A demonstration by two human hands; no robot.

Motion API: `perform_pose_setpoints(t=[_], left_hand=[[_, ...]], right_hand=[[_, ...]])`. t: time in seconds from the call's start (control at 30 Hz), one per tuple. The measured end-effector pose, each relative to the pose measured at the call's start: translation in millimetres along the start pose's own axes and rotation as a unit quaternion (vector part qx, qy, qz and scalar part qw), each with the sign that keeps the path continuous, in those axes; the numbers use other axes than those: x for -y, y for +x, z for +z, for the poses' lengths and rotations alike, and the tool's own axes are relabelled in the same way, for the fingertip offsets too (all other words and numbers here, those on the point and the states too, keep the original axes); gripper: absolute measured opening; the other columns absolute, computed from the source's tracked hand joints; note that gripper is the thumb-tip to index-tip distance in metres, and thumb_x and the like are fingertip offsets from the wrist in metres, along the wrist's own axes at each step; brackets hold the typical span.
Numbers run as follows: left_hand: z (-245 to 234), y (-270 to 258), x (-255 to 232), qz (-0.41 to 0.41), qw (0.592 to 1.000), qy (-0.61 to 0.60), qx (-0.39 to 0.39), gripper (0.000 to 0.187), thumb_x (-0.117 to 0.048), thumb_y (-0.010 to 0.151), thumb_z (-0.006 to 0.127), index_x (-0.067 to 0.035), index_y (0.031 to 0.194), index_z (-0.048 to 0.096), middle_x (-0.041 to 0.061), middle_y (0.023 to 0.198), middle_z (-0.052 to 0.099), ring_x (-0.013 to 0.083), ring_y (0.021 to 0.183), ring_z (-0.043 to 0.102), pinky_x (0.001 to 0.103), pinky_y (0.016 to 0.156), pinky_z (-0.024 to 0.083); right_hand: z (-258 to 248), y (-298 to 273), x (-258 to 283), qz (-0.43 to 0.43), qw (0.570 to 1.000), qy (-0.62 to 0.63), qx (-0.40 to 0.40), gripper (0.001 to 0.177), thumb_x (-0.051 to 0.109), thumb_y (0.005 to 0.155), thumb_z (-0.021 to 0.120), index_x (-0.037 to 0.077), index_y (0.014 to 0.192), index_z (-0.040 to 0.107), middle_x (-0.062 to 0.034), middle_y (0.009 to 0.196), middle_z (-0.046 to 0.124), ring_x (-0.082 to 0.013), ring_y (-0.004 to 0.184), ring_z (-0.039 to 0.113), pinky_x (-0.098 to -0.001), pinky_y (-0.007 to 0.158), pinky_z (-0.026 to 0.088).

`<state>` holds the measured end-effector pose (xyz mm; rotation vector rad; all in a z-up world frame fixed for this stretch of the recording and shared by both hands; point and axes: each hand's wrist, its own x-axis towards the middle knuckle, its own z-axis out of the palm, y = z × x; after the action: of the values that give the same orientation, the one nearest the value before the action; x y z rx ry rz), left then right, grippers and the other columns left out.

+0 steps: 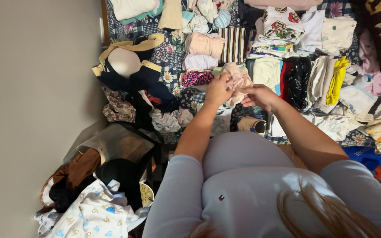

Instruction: The person picks up, smooths out, and folds various small clothing items, including baby onesies and undergarments, by hand. The folded items are placed in organized piles on a bed.

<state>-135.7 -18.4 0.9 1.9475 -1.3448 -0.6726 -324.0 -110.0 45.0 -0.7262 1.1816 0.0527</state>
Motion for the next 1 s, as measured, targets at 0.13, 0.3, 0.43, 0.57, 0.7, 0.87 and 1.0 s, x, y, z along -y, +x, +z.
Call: perform_pose_setpoints(t=[0.13,0.3,0.43,0.57,0.7,0.87,1.0], left_hand=[[8,1,12,-0.044,0.992,-0.113,0.04,0.025,-0.018,0.082,0.072,-0.013,0.107,0.075,0.017,0.1,0.076,0.0347,0.091,0.074,0.042,0.083,0.058],[17,4,36,-0.062,0.989,-0.129,0.032,0.043,-0.017,0.078,0.077,-0.008,0.12,0.071,0.022,0.097,0.073,0.0365,0.089,0.072,0.042,0.079,0.056],[52,4,82,-0.16,0.947,-0.279,0.018,0.03,-0.016,0.08,0.075,-0.006,0.108,0.077,0.015,0.095,0.079,0.0248,0.085,0.077,0.037,0.078,0.058],[89,7,127,-0.244,0.904,-0.348,0.05,0.027,-0.017,0.086,0.072,-0.003,0.108,0.079,0.009,0.092,0.081,0.0197,0.081,0.075,0.034,0.074,0.058],[99,10,142,-0.366,0.805,-0.444,0.146,0.023,-0.019,0.088,0.071,-0.006,0.106,0.078,0.006,0.084,0.076,0.0173,0.066,0.065,0.034,0.061,0.049],[91,8,143,-0.43,0.716,-0.523,0.169,0.021,-0.031,0.092,0.068,-0.013,0.102,0.072,0.0,0.086,0.071,0.0142,0.073,0.068,0.03,0.067,0.055],[75,20,139,-0.468,0.654,-0.565,0.181,0.019,-0.028,0.093,0.067,-0.01,0.1,0.069,0.003,0.089,0.07,0.0188,0.078,0.069,0.034,0.07,0.058]], right_hand=[[5,-5,4,-0.025,0.997,0.021,0.063,0.036,0.022,0.098,0.07,-0.003,0.123,0.063,-0.0134,0.107,0.069,-0.0213,0.091,0.07,-0.0374,0.083,0.058],[33,-23,15,-0.283,0.918,-0.264,0.089,0.049,0.014,0.086,0.07,0.009,0.134,0.064,-0.0108,0.128,0.068,-0.0252,0.112,0.067,-0.0407,0.095,0.053],[56,-32,30,-0.459,0.524,-0.716,-0.051,0.059,0.015,0.081,0.071,0.019,0.14,0.063,-0.006,0.144,0.059,-0.0305,0.126,0.053,-0.046,0.102,0.042],[56,-13,45,-0.512,0.402,-0.756,-0.06,0.061,0.022,0.08,0.071,0.02,0.141,0.064,-0.0017,0.146,0.057,-0.0272,0.131,0.048,-0.0467,0.103,0.037],[47,11,49,-0.55,0.324,-0.767,-0.069,0.046,0.024,0.086,0.069,0.022,0.132,0.068,0.0049,0.139,0.06,-0.0215,0.134,0.05,-0.0466,0.11,0.037],[46,17,61,-0.589,0.307,-0.746,-0.055,0.037,0.023,0.09,0.067,0.021,0.127,0.072,0.0053,0.135,0.064,-0.0201,0.13,0.051,-0.0467,0.111,0.037],[59,9,82,-0.616,0.29,-0.732,-0.03,0.026,0.023,0.084,0.067,0.018,0.109,0.076,0.0039,0.129,0.067,-0.0216,0.13,0.051,-0.0491,0.114,0.036]])
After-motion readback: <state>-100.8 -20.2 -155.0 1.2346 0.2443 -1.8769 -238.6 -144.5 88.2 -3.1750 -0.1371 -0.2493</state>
